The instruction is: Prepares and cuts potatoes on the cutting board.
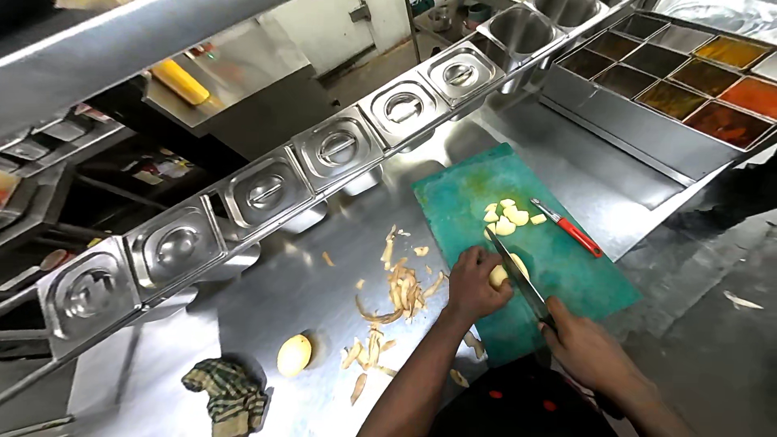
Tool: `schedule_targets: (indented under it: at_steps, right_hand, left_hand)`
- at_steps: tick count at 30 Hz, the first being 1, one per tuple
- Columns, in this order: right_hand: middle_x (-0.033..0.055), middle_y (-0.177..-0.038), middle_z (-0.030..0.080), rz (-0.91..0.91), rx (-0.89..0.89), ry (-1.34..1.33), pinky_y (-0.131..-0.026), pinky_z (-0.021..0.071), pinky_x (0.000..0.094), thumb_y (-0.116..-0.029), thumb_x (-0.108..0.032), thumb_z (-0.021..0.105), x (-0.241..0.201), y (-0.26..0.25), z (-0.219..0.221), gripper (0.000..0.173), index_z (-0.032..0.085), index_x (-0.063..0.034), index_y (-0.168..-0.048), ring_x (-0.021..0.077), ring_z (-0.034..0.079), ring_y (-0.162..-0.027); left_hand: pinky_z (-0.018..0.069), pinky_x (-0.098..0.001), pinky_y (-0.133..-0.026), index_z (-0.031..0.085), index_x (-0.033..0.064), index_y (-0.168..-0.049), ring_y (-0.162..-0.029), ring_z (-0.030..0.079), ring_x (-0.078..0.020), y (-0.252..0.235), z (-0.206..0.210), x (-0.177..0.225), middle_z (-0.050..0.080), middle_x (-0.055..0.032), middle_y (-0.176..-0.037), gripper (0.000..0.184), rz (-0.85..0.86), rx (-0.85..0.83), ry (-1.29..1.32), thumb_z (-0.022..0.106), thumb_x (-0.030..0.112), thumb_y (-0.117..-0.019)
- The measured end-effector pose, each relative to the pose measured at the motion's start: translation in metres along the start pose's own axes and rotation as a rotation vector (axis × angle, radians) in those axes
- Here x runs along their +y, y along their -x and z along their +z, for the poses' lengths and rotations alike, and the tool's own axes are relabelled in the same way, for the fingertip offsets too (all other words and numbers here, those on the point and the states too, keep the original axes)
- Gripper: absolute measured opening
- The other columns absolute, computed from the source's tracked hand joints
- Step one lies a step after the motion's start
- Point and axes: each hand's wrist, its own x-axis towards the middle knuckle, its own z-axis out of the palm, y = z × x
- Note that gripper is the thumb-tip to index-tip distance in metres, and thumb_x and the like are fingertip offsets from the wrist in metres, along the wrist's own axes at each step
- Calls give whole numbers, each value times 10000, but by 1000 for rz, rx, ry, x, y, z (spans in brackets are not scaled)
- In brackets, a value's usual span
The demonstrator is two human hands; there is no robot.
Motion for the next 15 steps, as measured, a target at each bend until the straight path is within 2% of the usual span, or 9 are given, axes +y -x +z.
schedule_targets:
  at_steps: [1, 3, 6, 9, 11, 15]
  right_hand:
    - [165, -881, 675, 23, -1, 29, -747, 546, 584, -1060, -366, 450, 1, 1, -1, 350, 501, -123, -1306, 402, 699, -871]
    - [159, -873, 676, 28, 16, 28, -745, 548, 578, -1057, -368, 456, 8, 2, -3, 349, 504, -125, -1303, 393, 700, -862]
    - [133, -818, 657, -24, 16, -40, -695, 563, 551, -1051, -371, 466, 16, 8, -1, 325, 502, -131, -1267, 356, 698, -769]
    - [143, -813, 652, -45, 16, -17, -692, 549, 564, -1045, -374, 467, 13, 13, 1, 332, 516, -129, -1264, 373, 691, -784]
    - [170, -834, 671, -40, 31, 60, -697, 545, 587, -1041, -348, 459, 5, 14, -1, 335, 526, -119, -1275, 407, 701, -819]
    - [197, -868, 687, -47, 31, 182, -700, 549, 600, -1046, -327, 450, -15, 22, -9, 349, 516, -111, -1312, 446, 707, -852]
  left_hand:
    - [570, -470, -733, 756, 187, -1067, -975, 650, -280, 1, 2, 0, 663, -82, -1085, 336, -2, -16, -45, 719, 368, -786]
    - [571, -474, -775, 753, 189, -1128, -1012, 645, -292, 1, 0, -1, 666, -86, -1121, 381, -16, -57, -68, 721, 403, -814]
    - [560, -485, -940, 671, 134, -1274, -1160, 616, -293, 6, -19, -5, 618, -121, -1264, 545, -99, -184, 53, 775, 452, -844]
    - [523, -474, -1036, 665, 86, -1248, -1241, 599, -279, 10, -29, -19, 636, -123, -1303, 529, -87, -254, 150, 818, 385, -839]
    - [523, -465, -1033, 689, 97, -1216, -1220, 610, -264, 9, -30, -22, 654, -103, -1270, 486, -89, -271, 165, 828, 376, -844]
    - [560, -469, -935, 700, 92, -1144, -1075, 651, -265, 0, -30, -15, 675, -103, -1127, 478, -136, -281, 161, 863, 390, -808]
